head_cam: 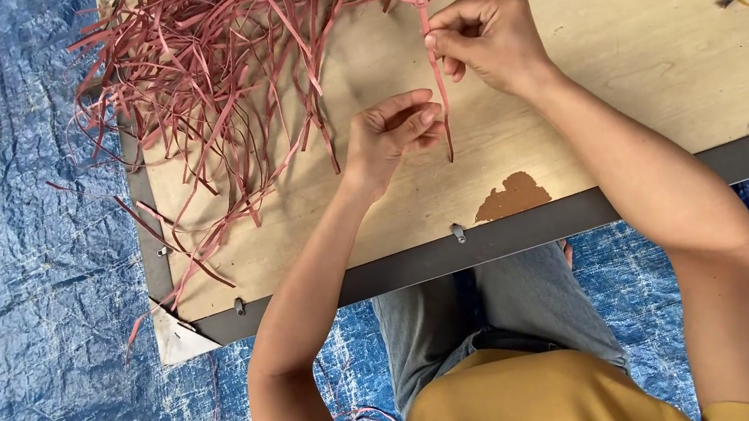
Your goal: Weaving and tying pink plastic strips together to create a heart-shaped object on a wooden board.
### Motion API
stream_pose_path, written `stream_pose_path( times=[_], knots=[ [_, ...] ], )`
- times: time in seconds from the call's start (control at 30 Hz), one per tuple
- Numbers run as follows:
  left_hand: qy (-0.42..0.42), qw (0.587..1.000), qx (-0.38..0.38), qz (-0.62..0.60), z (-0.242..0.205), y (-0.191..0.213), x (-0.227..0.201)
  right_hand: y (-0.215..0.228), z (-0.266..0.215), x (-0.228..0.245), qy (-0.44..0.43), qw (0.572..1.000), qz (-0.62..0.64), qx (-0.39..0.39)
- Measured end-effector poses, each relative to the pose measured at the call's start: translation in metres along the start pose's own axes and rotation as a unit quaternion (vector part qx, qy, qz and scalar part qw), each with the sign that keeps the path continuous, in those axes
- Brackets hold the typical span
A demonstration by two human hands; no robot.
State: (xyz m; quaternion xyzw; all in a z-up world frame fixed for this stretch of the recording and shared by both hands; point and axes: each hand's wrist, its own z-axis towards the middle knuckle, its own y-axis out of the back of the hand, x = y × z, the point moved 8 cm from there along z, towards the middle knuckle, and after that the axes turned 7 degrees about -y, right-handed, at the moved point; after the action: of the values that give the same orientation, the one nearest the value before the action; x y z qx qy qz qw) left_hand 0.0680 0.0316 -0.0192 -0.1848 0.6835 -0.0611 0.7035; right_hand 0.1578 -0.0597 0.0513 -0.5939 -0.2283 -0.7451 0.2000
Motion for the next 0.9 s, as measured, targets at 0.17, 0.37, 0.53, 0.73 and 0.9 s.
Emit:
stream_pose_path(
  times=[0.17,0.37,0.53,0.73,0.9],
  knots=[
    [-0.004,0.996,-0.006,0.087,-0.002,-0.001,-0.001,-0.006,-0.004,0.006,0.002,1.0,-0.011,-0.001],
    [0.01,0.998,0.024,0.061,-0.005,-0.008,0.0,-0.007,-0.011,0.011,0.008,0.999,-0.029,-0.013],
    [0.005,0.995,0.091,0.048,-0.006,-0.02,0.007,0.009,-0.015,0.002,-0.024,0.999,0.026,0.019],
    [0.01,0.995,0.088,0.034,-0.009,-0.023,0.008,0.084,-0.048,-0.009,-0.134,0.987,-0.093,0.006],
    [0.015,0.993,0.099,0.058,-0.01,-0.025,0.008,0.153,-0.087,-0.017,-0.19,0.966,-0.174,-0.025]
  ],
)
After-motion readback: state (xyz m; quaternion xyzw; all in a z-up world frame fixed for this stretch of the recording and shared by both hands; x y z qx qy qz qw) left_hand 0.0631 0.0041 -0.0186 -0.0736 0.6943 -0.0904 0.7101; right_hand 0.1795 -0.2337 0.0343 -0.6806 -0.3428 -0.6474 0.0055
